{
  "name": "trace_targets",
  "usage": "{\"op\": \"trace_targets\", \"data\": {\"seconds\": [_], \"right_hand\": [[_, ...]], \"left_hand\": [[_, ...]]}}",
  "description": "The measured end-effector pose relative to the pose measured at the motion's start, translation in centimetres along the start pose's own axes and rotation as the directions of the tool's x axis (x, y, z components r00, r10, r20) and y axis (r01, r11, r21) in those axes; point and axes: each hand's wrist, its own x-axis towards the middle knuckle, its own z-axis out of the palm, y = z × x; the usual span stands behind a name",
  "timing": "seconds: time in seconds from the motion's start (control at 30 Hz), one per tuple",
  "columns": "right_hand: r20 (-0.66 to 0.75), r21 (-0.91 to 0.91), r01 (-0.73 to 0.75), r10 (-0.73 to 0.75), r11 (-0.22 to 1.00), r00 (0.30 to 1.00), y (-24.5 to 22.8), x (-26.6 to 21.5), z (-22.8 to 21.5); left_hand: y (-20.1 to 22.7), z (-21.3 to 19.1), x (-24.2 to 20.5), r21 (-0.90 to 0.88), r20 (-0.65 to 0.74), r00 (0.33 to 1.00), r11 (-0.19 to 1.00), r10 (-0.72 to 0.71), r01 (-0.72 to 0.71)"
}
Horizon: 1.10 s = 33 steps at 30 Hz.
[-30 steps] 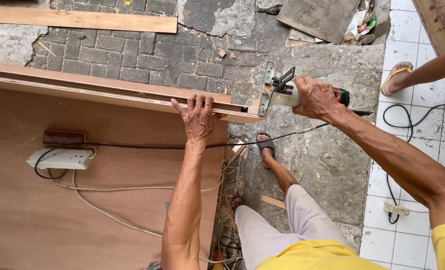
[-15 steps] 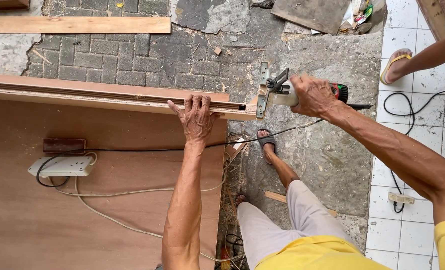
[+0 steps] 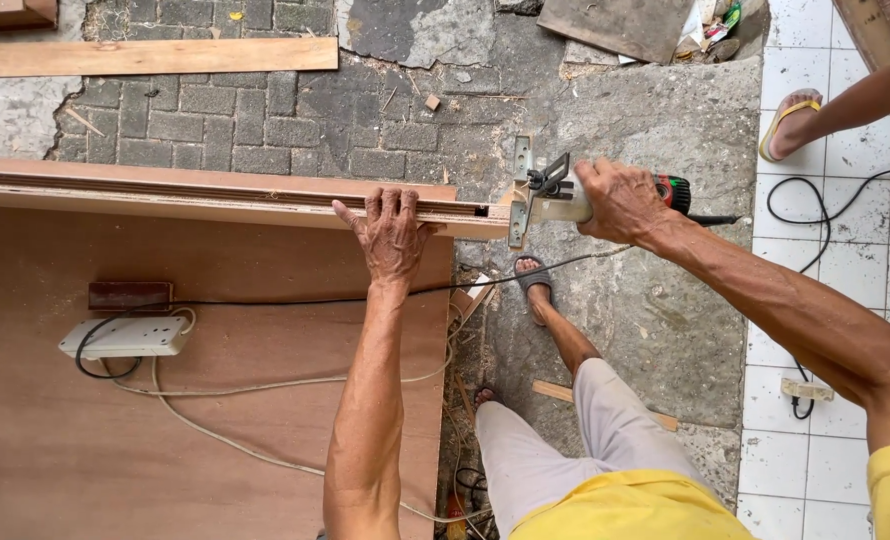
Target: Routing the edges of a wooden board and then sanding them smooth.
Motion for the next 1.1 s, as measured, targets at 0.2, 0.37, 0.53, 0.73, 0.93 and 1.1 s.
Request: {"op": "trace_targets", "data": {"seconds": [0.2,0.37,0.53,0.73,0.93,1.1], "right_hand": [[-0.012,-0.016,-0.003,0.003,1.0,1.0,-0.6,-0.8,-0.2],[-0.013,0.0,-0.006,0.006,1.0,1.0,-1.0,-1.3,-0.4],[0.002,0.001,-0.003,0.003,1.0,1.0,-1.5,-1.7,-0.9],[0.013,0.015,0.004,-0.004,1.0,1.0,-2.0,-2.2,-1.0],[-0.004,0.02,0.01,-0.01,1.0,1.0,-2.3,-2.8,-0.4],[0.026,0.007,0.012,-0.013,1.0,1.0,-3.1,-3.2,-1.3]], "left_hand": [[-0.2,0.6,0.0,-0.017,-0.006,1.0,1.0,0.003,-0.003],[0.0,0.0,0.1,-0.031,-0.001,1.0,1.0,-0.003,0.003],[0.0,0.0,0.0,-0.047,0.003,1.0,0.999,-0.01,0.01],[-0.1,0.1,0.1,-0.054,-0.021,1.0,0.999,0.005,-0.006],[-0.2,0.4,0.0,-0.038,-0.034,0.999,0.999,0.014,-0.015],[-0.3,0.4,0.1,-0.067,-0.032,0.999,0.998,0.004,-0.006]]}}
